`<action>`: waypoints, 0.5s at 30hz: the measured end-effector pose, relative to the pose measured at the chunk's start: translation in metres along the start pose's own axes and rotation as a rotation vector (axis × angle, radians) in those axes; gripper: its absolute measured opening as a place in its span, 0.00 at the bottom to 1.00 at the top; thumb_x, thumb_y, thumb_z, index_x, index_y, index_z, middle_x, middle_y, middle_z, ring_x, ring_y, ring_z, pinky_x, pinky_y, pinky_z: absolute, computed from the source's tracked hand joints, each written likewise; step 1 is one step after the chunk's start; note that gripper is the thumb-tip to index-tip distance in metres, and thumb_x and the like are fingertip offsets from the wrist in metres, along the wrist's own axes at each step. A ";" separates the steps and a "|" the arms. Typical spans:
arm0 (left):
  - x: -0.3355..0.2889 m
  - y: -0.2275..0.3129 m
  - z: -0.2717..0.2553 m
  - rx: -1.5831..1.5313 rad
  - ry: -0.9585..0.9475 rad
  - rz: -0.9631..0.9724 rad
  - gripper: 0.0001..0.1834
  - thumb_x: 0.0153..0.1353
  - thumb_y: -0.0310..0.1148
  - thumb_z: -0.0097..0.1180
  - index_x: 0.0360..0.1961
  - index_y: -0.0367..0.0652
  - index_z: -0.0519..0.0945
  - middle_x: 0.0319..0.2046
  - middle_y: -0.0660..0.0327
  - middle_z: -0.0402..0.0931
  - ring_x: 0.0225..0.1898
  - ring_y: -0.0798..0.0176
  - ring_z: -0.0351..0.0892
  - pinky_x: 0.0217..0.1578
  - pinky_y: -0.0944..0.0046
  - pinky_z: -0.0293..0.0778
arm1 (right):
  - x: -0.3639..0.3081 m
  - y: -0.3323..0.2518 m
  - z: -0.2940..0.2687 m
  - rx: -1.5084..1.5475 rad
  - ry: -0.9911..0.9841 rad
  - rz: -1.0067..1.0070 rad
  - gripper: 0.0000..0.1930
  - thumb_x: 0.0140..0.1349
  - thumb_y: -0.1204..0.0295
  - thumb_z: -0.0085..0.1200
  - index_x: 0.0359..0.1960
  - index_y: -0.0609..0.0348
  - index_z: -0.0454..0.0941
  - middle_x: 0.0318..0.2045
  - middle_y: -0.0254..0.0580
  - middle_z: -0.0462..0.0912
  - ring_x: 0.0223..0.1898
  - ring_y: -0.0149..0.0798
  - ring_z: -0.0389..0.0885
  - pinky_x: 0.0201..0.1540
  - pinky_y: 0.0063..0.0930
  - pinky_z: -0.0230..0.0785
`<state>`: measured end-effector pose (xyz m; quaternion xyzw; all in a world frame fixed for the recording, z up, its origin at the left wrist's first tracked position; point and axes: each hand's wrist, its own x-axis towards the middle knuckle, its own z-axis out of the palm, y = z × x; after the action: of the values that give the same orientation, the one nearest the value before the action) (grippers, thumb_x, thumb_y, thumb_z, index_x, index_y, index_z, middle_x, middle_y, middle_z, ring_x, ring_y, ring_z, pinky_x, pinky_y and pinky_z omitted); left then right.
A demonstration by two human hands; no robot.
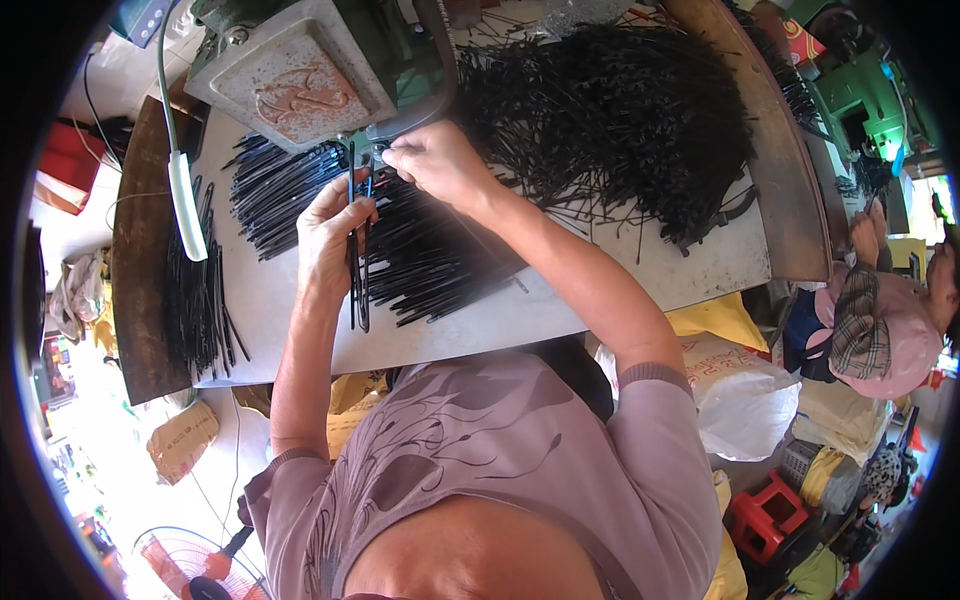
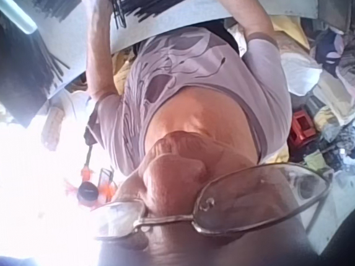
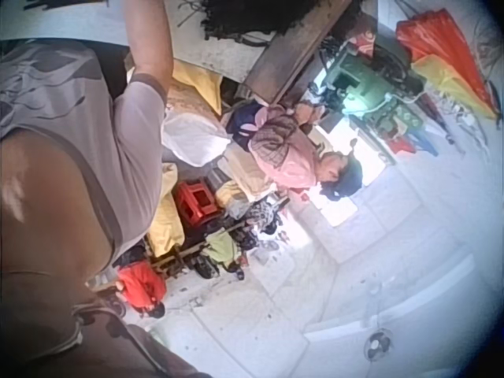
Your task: The person operates a stamping machine to clip, stamp, or process bundles of long wires.
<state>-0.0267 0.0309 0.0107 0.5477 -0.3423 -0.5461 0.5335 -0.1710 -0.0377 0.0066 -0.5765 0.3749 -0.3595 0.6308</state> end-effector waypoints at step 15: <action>-0.002 0.001 0.004 -0.058 -0.073 -0.123 0.09 0.53 0.32 0.52 0.20 0.43 0.70 0.16 0.66 0.69 0.12 0.78 0.60 0.11 0.80 0.55 | -0.014 -0.005 0.009 0.202 0.003 0.126 0.07 0.56 0.72 0.46 0.24 0.64 0.71 0.16 0.31 0.69 0.12 0.18 0.59 0.10 0.11 0.47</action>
<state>-0.0306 0.0320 0.0130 0.5319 -0.3113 -0.6072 0.5015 -0.1697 -0.0214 0.0130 -0.4846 0.3731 -0.3560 0.7066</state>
